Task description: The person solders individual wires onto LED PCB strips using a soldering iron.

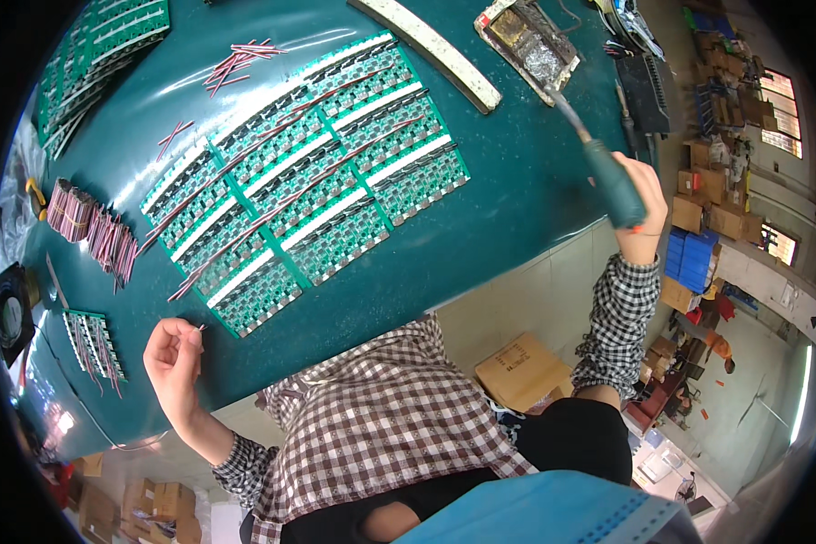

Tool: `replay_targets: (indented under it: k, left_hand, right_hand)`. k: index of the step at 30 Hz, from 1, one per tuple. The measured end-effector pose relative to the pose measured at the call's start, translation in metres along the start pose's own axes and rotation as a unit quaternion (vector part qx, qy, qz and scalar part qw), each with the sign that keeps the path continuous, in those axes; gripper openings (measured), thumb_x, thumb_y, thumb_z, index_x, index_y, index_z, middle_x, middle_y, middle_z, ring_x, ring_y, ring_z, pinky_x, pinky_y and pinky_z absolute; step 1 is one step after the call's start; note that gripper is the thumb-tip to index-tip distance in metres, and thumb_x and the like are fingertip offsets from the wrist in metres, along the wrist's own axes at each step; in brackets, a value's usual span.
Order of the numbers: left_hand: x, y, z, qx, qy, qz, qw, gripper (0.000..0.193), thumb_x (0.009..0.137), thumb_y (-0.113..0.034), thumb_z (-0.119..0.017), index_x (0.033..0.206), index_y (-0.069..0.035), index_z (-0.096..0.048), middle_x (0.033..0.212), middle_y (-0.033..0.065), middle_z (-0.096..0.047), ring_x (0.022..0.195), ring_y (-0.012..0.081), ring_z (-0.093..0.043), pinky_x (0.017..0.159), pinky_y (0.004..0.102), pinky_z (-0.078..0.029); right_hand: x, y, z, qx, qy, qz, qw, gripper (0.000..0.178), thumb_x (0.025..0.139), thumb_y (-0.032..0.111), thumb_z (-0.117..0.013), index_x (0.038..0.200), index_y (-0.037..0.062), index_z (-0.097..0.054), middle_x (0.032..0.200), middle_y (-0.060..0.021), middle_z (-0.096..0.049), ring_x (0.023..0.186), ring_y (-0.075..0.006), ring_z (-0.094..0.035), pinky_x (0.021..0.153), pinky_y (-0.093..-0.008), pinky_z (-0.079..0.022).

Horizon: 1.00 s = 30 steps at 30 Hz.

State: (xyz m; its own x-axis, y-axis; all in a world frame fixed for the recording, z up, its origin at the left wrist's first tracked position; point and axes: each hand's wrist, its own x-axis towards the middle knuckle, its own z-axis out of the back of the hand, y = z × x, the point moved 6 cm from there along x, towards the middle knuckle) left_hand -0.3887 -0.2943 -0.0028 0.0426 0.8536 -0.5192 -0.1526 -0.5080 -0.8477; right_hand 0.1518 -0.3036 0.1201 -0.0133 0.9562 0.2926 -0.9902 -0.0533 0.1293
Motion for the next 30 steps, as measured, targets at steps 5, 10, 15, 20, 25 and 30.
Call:
replay_targets:
  k: [5, 10, 15, 20, 25, 30]
  left_hand:
    - [0.0, 0.001, 0.0, -0.007, 0.008, 0.0, 1.0, 0.011, 0.087, -0.011, -0.067, 0.084, -0.006, -0.057, 0.063, -0.0081, -0.049, 0.047, -0.0025, -0.033, 0.041, 0.0146, -0.019]
    - [-0.003, 0.001, 0.001, -0.011, 0.008, -0.006, 1.0, 0.01, 0.087, -0.011, -0.066, 0.084, -0.006, -0.057, 0.063, -0.0081, -0.048, 0.047, -0.0025, -0.033, 0.041, 0.0145, -0.02]
    - [0.0, 0.0, 0.0, -0.004, 0.001, -0.006, 1.0, 0.01, 0.087, -0.01, -0.066, 0.084, -0.006, -0.057, 0.063, -0.008, -0.048, 0.047, -0.0024, -0.033, 0.041, 0.0145, -0.02]
    - [0.002, 0.001, -0.003, -0.014, 0.002, -0.006, 1.0, 0.009, 0.087, -0.009, -0.066, 0.084, -0.006, -0.058, 0.063, -0.0083, -0.048, 0.047, -0.0027, -0.033, 0.041, 0.0145, -0.02]
    - [0.001, 0.001, -0.004, -0.008, -0.003, -0.018, 1.0, 0.009, 0.087, -0.009, -0.066, 0.084, -0.006, -0.058, 0.063, -0.0085, -0.049, 0.047, -0.0027, -0.033, 0.041, 0.0144, -0.02]
    - [0.001, 0.003, -0.003, -0.007, -0.004, -0.009, 1.0, 0.009, 0.087, -0.008, -0.066, 0.084, -0.006, -0.058, 0.063, -0.0088, -0.049, 0.047, -0.0027, -0.034, 0.041, 0.0141, -0.021]
  right_hand:
    - [-0.019, -0.052, -0.02, 0.469, -0.099, -0.388, 0.787, 0.036, 0.081, 0.009, -0.072, 0.114, -0.0016, -0.062, 0.103, -0.0124, -0.066, 0.086, -0.0207, -0.067, 0.071, -0.0302, -0.055]
    - [-0.024, -0.064, -0.033, 0.501, -0.077, -0.411, 0.758, 0.038, 0.083, 0.012, -0.07, 0.117, -0.0024, -0.059, 0.104, -0.0133, -0.066, 0.085, -0.0216, -0.067, 0.067, -0.0301, -0.056]
    - [-0.018, -0.025, -0.012, 0.341, -0.139, -0.286, 0.885, 0.034, 0.081, 0.009, -0.072, 0.112, -0.0024, -0.063, 0.097, -0.0108, -0.068, 0.082, -0.0166, -0.066, 0.07, -0.0279, -0.055]
    - [-0.001, 0.008, -0.018, -0.027, -0.075, -0.027, 0.996, 0.03, 0.073, 0.007, -0.079, 0.097, -0.002, -0.064, 0.09, -0.0042, -0.067, 0.079, -0.0128, -0.062, 0.075, -0.0296, -0.052]
    - [-0.028, -0.014, -0.027, 0.4, -0.134, -0.249, 0.872, 0.029, 0.074, 0.01, -0.08, 0.094, -0.0042, -0.064, 0.089, -0.0051, -0.067, 0.079, -0.0126, -0.062, 0.072, -0.0285, -0.052]
    - [-0.017, -0.016, -0.021, 0.306, -0.149, -0.289, 0.895, 0.027, 0.077, 0.005, -0.074, 0.1, -0.0054, -0.066, 0.088, -0.0098, -0.068, 0.066, -0.014, -0.064, 0.06, -0.0278, -0.054]
